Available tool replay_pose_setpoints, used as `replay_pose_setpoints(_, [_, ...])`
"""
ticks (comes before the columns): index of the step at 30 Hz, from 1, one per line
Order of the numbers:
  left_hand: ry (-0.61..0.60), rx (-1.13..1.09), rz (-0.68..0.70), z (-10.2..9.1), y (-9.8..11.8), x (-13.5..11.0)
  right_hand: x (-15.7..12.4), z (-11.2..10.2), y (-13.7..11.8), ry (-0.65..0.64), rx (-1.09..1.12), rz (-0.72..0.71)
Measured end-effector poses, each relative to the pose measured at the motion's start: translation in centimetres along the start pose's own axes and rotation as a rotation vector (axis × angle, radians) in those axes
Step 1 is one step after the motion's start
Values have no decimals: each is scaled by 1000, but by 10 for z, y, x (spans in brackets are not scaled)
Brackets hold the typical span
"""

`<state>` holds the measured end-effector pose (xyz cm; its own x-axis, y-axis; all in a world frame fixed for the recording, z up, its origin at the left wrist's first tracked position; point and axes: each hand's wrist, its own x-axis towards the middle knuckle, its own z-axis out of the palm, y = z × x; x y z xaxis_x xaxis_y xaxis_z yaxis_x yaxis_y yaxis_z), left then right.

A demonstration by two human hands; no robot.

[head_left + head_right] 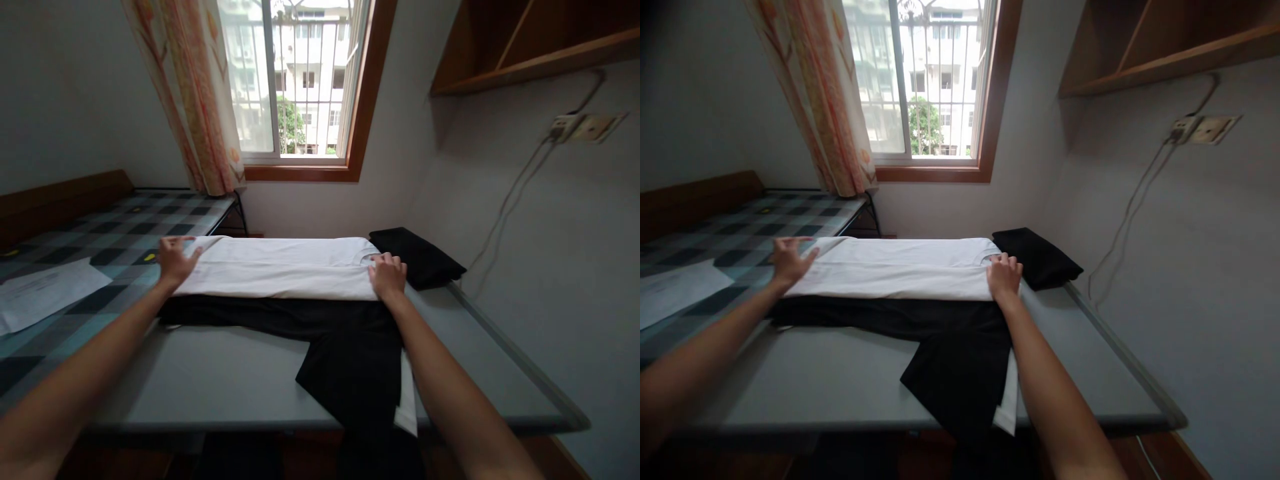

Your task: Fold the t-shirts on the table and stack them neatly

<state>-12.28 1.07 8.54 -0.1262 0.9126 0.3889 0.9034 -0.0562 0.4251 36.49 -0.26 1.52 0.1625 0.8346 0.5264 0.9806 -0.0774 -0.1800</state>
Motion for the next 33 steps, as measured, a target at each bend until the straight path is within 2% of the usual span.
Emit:
replay_pose_setpoints(1, [72, 0, 49, 13, 7, -4, -3, -2, -8, 17, -1, -43])
replay_pose_setpoints(2, [89, -30, 143, 27, 16, -10, -7, -4, -16, 10, 20, -88])
replay_pose_setpoints(5, [-180, -118, 557, 62, 48, -35, -18, -4, -39, -58, 118, -220])
replay_pose_setpoints(7, [-300, -109, 710, 78, 68, -53, -24, -1, -47, -79, 145, -292])
replay_pose_setpoints(9, [-347, -84, 805, 87, 83, -67, -29, 1, -51, -97, 141, -348])
replay_pose_setpoints(12, [-371, -43, 843, 96, 89, -78, -34, 1, -50, -148, 105, -384])
replay_pose_setpoints(18, [-404, 6, 845, 104, 83, -82, -38, -4, -51, -243, 28, -414])
replay_pose_setpoints(21, [-401, 31, 829, 102, 86, -92, -43, -8, -49, -257, 0, -418])
replay_pose_setpoints(28, [-421, 60, 796, 89, 100, -134, -69, -26, -34, -296, 17, -412])
replay_pose_setpoints(33, [-409, 42, 799, 91, 100, -140, -73, -26, -32, -279, 60, -417])
